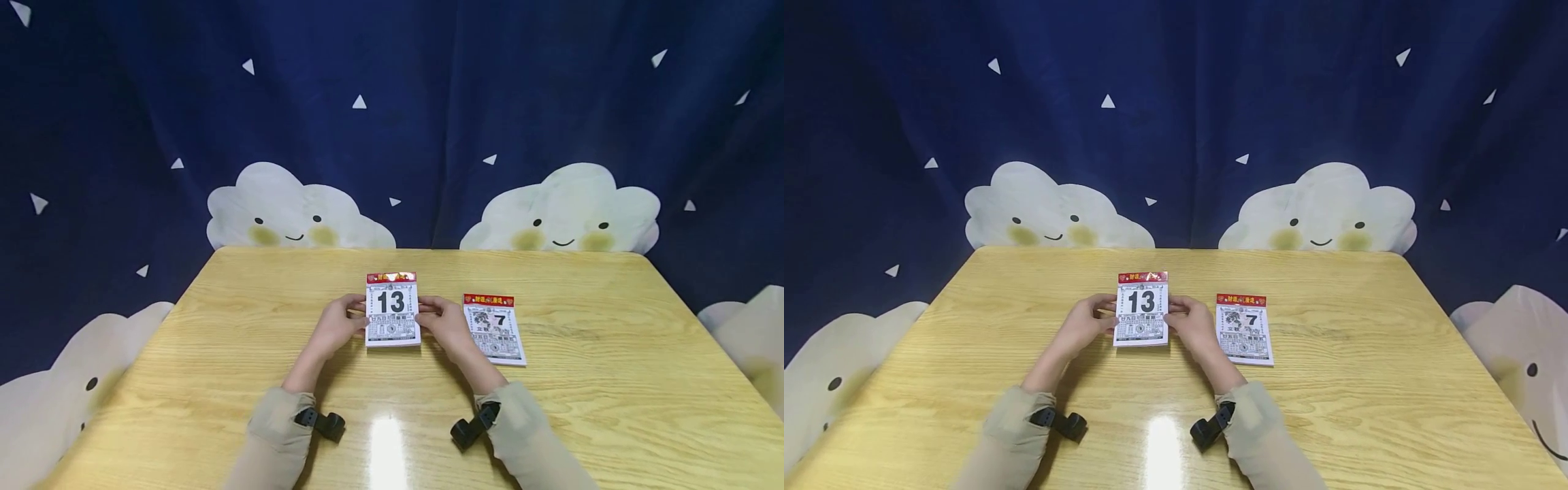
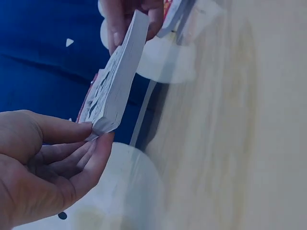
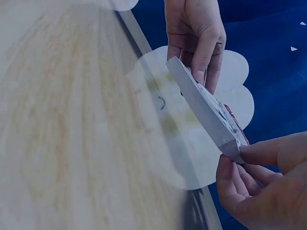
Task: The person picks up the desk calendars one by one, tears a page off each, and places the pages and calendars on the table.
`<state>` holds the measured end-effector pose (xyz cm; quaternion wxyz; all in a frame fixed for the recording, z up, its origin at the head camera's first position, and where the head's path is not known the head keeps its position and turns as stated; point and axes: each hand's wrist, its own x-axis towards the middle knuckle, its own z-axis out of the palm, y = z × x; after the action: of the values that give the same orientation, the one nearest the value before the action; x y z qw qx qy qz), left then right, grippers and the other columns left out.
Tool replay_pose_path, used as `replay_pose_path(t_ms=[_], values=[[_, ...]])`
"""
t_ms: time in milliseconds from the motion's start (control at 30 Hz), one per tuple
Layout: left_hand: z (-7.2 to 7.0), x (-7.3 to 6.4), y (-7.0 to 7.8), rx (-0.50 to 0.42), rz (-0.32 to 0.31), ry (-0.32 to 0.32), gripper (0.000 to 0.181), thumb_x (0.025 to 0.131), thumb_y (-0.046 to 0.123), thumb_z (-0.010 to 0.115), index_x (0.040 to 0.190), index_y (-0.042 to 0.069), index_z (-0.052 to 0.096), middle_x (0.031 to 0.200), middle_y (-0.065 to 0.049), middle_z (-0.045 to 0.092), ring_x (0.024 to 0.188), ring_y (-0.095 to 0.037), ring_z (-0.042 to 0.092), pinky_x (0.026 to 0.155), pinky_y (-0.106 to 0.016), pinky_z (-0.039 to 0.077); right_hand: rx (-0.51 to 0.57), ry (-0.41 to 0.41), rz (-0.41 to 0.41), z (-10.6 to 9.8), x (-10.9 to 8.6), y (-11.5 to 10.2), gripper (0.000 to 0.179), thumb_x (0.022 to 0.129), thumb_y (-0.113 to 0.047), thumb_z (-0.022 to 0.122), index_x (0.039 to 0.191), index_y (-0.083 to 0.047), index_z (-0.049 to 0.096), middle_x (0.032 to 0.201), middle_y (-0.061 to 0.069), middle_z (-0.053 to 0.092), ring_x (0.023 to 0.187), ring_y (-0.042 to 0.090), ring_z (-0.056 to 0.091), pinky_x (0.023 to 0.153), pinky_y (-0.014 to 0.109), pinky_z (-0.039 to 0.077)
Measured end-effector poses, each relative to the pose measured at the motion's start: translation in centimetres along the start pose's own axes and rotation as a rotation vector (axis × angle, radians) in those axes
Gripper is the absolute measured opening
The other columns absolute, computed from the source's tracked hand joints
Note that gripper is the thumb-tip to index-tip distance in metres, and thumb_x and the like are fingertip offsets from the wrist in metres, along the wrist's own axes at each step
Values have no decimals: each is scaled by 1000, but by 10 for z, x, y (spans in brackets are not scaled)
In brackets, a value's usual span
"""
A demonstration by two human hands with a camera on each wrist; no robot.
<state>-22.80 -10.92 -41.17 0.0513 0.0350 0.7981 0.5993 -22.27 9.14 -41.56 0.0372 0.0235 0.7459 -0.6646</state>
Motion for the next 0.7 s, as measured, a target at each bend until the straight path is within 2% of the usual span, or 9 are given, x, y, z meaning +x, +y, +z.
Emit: replay_pose_path(t_ms=[200,433,567,700], values=[[9,5,7,-38,2,10,47,78,-9,59,124,-7,48,109,-24,56,87,-27,63,72,-37,56,15,24,-36,-10,0,-3,41,80,5,58,121,7,52,112,27,57,94,24,60,77,31,54],[14,6,12,-173,6,-16,46,79,-10,57,124,-8,48,111,-27,54,79,-18,61,75,-38,55,29,25,-25,-21,-1,-6,43,80,5,58,122,5,51,113,26,57,91,21,60,78,29,53],[17,9,8,-229,8,-10,47,79,-9,57,125,-5,49,111,-26,55,81,-17,59,76,-38,55,0,25,-25,-26,-1,-8,43,80,3,58,123,4,51,113,24,57,90,18,59,82,33,52],[20,10,9,-286,13,-12,47,79,-9,57,125,-2,50,112,-25,56,85,-17,59,78,-39,54,-87,33,-27,-32,-2,-11,44,81,-2,59,124,2,52,112,20,58,92,17,58,84,33,51]])
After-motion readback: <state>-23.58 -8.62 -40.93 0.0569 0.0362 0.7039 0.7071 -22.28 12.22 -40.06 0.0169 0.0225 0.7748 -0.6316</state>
